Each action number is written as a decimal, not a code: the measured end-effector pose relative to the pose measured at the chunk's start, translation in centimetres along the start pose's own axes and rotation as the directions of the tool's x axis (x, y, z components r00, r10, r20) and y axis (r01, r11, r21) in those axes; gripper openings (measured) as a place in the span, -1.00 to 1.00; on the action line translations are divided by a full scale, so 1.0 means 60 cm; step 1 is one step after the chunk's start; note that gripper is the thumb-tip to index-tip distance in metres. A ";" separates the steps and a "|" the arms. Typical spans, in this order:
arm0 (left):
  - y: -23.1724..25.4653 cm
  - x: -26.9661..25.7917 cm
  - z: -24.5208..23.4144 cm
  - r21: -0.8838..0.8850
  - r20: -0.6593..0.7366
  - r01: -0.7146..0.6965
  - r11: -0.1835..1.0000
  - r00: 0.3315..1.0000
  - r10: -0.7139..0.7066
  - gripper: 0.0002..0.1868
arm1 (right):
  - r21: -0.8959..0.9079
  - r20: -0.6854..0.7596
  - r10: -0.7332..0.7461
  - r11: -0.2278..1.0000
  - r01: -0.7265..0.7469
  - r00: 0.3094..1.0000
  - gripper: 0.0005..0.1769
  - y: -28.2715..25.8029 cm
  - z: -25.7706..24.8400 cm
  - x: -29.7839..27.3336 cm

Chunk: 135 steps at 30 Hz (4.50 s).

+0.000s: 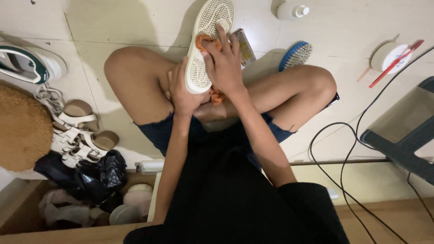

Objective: A person cleans the sole of a white sneaker using brushes and a cloth while sitting on the floor.

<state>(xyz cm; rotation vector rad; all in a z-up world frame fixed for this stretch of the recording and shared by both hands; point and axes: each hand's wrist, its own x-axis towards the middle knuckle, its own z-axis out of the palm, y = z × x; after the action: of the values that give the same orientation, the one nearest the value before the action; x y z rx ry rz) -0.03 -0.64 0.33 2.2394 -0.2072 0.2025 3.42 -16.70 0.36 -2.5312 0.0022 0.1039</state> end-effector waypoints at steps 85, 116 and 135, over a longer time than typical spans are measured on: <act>-0.027 0.002 0.026 -0.187 -0.135 0.028 0.982 0.989 -0.053 -0.04 | 0.548 0.114 0.075 0.827 -0.126 0.991 -0.61 -0.035 -0.041 -0.173; -0.028 0.001 -0.013 -0.225 0.262 0.215 0.950 0.953 -0.154 0.15 | 0.763 0.233 0.315 0.527 -0.374 0.920 -0.74 -0.001 -0.075 -0.141; -0.046 -0.004 0.008 -0.415 0.251 0.234 0.879 0.958 -0.137 0.17 | 0.729 0.089 0.332 0.621 -0.288 0.939 -0.91 -0.029 -0.092 -0.111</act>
<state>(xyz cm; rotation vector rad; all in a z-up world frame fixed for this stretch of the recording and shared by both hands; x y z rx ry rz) 0.38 0.71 -2.11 1.8070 -0.1340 -0.1807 -2.75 -18.56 6.39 -1.6826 0.4296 0.1377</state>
